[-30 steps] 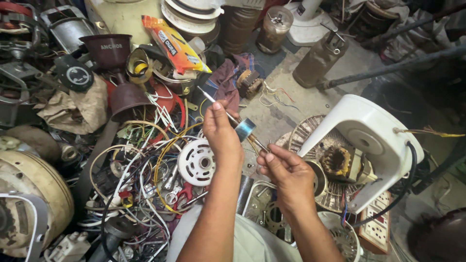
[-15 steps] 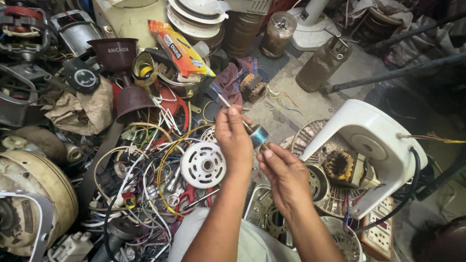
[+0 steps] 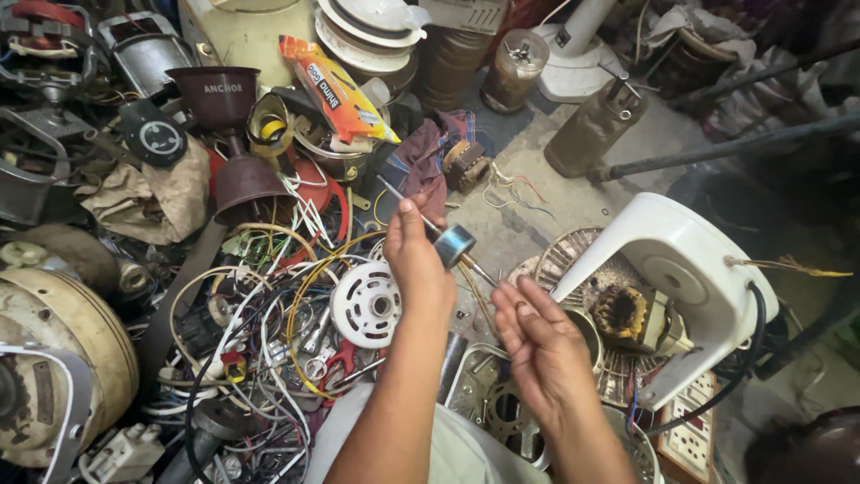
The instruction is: The person disassembles a small electric motor, removes the rotor, applies lubricant, and reassembles the motor using a screwdriver and pliers. The person works on the motor components on the floor in a cluttered workshop.
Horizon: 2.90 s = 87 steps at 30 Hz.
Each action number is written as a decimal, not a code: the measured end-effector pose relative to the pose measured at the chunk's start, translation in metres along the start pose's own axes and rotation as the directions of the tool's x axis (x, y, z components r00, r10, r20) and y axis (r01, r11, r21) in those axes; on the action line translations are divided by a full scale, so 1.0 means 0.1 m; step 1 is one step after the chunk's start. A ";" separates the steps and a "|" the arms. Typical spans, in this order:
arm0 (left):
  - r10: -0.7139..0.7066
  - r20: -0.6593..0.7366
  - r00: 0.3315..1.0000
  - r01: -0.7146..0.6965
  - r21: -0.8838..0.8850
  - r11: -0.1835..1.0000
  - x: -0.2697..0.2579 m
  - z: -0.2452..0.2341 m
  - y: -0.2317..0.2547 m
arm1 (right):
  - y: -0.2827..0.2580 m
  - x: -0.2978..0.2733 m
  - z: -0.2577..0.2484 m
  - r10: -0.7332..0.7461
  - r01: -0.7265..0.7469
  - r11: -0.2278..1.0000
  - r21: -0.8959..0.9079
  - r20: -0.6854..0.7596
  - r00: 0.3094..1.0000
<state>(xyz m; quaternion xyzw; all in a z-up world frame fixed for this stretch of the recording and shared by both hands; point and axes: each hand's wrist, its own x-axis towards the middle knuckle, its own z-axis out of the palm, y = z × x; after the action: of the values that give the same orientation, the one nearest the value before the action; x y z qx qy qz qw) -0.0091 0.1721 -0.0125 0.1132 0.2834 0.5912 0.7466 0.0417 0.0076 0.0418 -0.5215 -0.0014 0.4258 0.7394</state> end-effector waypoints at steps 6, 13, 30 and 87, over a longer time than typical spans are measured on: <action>-0.534 0.009 0.845 0.522 -0.225 0.822 0.07 -0.11 0.00 | -0.26 -0.01 0.03 -0.120 0.109 0.983 -0.151 -0.066 0.991; -0.651 0.373 0.661 0.455 0.490 0.744 -0.37 0.22 0.16 | -0.88 0.40 0.19 -0.391 0.377 0.837 -0.396 0.049 0.919; -0.441 0.752 0.490 -0.251 0.606 0.755 -0.60 0.29 0.33 | -1.24 0.66 0.11 -0.115 0.151 0.971 -0.186 0.195 0.974; -0.280 0.607 0.744 -0.079 0.496 0.865 -1.61 0.47 -0.75 | -1.52 -0.20 -1.44 -0.388 0.403 0.061 -0.913 0.350 0.853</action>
<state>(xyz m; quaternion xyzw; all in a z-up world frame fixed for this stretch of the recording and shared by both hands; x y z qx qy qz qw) 0.0561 0.0066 0.0348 0.4842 0.1473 0.3776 0.7754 0.1885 -0.1299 0.1019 -0.8422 -0.4150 0.1117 0.3258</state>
